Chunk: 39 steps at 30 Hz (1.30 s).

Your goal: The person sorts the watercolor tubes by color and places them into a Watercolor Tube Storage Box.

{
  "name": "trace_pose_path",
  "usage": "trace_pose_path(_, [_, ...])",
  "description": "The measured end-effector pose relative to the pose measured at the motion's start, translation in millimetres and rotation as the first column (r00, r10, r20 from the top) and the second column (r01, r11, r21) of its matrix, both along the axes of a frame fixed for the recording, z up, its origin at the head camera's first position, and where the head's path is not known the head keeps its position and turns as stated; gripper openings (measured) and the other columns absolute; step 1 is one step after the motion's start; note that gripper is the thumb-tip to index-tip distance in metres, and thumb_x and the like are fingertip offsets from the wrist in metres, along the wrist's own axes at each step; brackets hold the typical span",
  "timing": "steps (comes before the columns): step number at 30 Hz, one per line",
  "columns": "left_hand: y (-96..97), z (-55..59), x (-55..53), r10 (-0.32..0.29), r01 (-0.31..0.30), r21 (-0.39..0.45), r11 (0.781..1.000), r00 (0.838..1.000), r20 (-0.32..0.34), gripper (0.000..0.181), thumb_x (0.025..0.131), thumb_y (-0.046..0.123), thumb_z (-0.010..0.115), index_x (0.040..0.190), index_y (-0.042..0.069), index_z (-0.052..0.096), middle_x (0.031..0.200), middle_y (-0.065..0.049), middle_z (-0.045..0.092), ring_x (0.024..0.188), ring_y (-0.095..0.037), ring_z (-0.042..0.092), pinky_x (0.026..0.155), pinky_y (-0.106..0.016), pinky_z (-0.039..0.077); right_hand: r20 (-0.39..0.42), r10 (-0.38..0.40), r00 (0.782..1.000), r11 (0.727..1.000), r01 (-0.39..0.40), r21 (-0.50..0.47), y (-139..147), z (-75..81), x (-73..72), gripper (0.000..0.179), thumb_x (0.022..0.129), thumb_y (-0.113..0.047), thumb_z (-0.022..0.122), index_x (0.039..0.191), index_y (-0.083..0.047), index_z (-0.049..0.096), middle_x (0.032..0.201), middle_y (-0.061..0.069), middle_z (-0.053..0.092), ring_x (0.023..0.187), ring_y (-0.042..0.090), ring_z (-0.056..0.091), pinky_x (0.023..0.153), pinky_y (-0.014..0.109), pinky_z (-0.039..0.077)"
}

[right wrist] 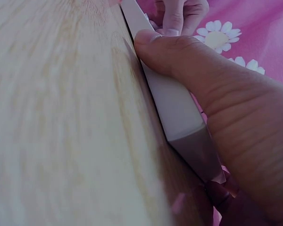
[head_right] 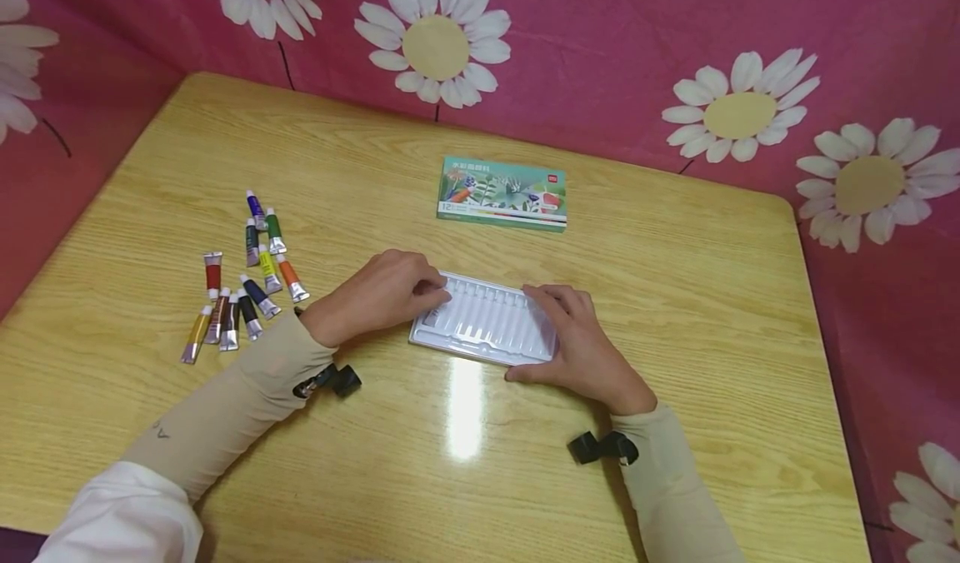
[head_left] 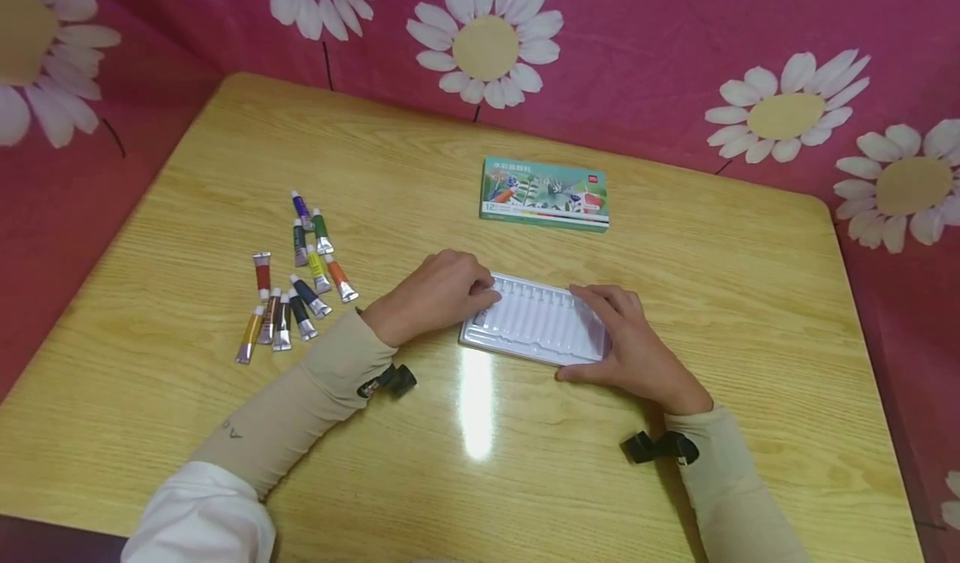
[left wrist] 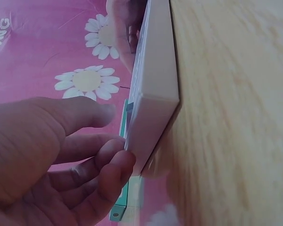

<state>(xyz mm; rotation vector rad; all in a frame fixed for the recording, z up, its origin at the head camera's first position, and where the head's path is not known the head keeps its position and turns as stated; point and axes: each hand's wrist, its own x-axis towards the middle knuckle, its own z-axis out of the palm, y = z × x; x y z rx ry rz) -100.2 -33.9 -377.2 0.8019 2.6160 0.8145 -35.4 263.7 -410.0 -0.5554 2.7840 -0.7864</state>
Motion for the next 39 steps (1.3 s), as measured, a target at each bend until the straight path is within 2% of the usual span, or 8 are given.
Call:
trace_pose_path(3, [-1.2, 1.3, 0.3, 0.003, -0.002, -0.009, 1.0, 1.0, 0.015, 0.025, 0.101, 0.024, 0.064, 0.086, 0.011, 0.078, 0.073, 0.002, 0.06, 0.067, -0.011, 0.047, 0.063, -0.025, 0.036, -0.002, 0.005, 1.0, 1.0, -0.005, -0.002, 0, -0.1, -0.4, 0.117, 0.063, -0.053, 0.097, 0.159, -0.022, 0.038, 0.152, 0.011, 0.041, 0.14, 0.032, 0.033, 0.112, 0.056, 0.04])
trace_pose_path(5, [-2.4, 1.7, 0.5, 0.006, -0.006, -0.011, 1.0, 1.0, 0.018, 0.023, 0.102, 0.023, 0.063, 0.102, 0.009, 0.081, 0.088, -0.001, 0.073, 0.072, -0.012, 0.053, 0.066, -0.025, 0.04, -0.001, 0.008, 1.0, 1.0, -0.008, -0.005, 0, -0.4, -1.0, 0.117, 0.063, -0.054, 0.096, 0.159, -0.022, 0.038, 0.152, 0.011, 0.041, 0.14, 0.032, 0.033, 0.112, 0.056, 0.04])
trace_pose_path(9, [-4.6, 2.0, 0.0, 0.003, -0.003, -0.019, 1.0, 1.0, 0.009, 0.026, 0.103, 0.018, 0.059, 0.117, 0.008, 0.079, 0.11, -0.006, 0.078, 0.08, -0.015, 0.058, 0.073, -0.027, 0.045, 0.005, 0.007, 1.0, 1.0, -0.006, -0.009, 0, -1.1, -2.0, 0.117, 0.063, -0.055, 0.096, 0.159, -0.023, 0.038, 0.153, 0.01, 0.041, 0.14, 0.031, 0.033, 0.112, 0.055, 0.039])
trace_pose_path(20, [-5.7, 0.7, -1.4, -0.016, 0.016, -0.012, 1.0, 1.0, -0.027, 0.025, 0.104, 0.016, 0.058, 0.113, 0.009, 0.08, 0.106, -0.004, 0.079, 0.082, -0.014, 0.058, 0.076, -0.028, 0.047, 0.007, 0.006, 1.0, 1.0, -0.006, -0.012, 1, -1.7, -2.3, 0.117, 0.063, -0.056, 0.096, 0.159, -0.024, 0.038, 0.152, 0.009, 0.041, 0.14, 0.031, 0.033, 0.112, 0.055, 0.039])
trace_pose_path(25, [-9.5, 3.7, -0.6, 0.013, -0.013, 0.005, 1.0, 1.0, -0.012, 0.026, 0.103, 0.017, 0.058, 0.117, 0.009, 0.078, 0.114, -0.005, 0.078, 0.098, -0.015, 0.068, 0.091, -0.034, 0.055, 0.011, 0.004, 1.0, 1.0, -0.004, -0.012, 1, -1.5, -1.8, 0.116, 0.063, -0.055, 0.096, 0.159, -0.024, 0.038, 0.152, 0.009, 0.041, 0.14, 0.031, 0.033, 0.112, 0.055, 0.039])
trace_pose_path(28, [-12.7, 6.9, -0.5, 0.04, -0.04, 0.002, 0.999, 0.999, 0.004, 0.026, 0.103, 0.019, 0.06, 0.12, 0.009, 0.077, 0.119, -0.005, 0.077, 0.107, -0.016, 0.069, 0.099, -0.038, 0.055, 0.007, 0.005, 1.0, 1.0, -0.005, -0.014, 1, -1.3, -1.4, 0.116, 0.063, -0.054, 0.096, 0.159, -0.023, 0.038, 0.152, 0.009, 0.041, 0.14, 0.031, 0.033, 0.112, 0.055, 0.039])
trace_pose_path(36, [-21.0, 12.6, -4.0, 0.092, -0.092, -0.026, 0.995, 0.996, 0.001, 0.024, 0.102, 0.024, 0.063, 0.117, 0.012, 0.078, 0.104, -0.002, 0.075, 0.091, -0.018, 0.06, 0.084, -0.033, 0.05, 0.007, 0.001, 1.0, 1.0, -0.001, -0.01, 1, -1.4, -0.6, 0.116, 0.062, -0.053, 0.097, 0.158, -0.022, 0.039, 0.152, 0.01, 0.04, 0.141, 0.031, 0.032, 0.112, 0.055, 0.039])
trace_pose_path(39, [-25.5, 14.7, -6.2, 0.111, -0.111, -0.035, 0.993, 0.994, 0.001, 0.023, 0.102, 0.026, 0.064, 0.116, 0.013, 0.077, 0.101, -0.001, 0.074, 0.09, -0.018, 0.06, 0.083, -0.032, 0.049, 0.008, -0.005, 1.0, 1.0, 0.005, -0.005, 2, -2.3, -0.5, 0.115, 0.062, -0.053, 0.097, 0.157, -0.022, 0.039, 0.153, 0.012, 0.04, 0.142, 0.032, 0.032, 0.112, 0.056, 0.039])
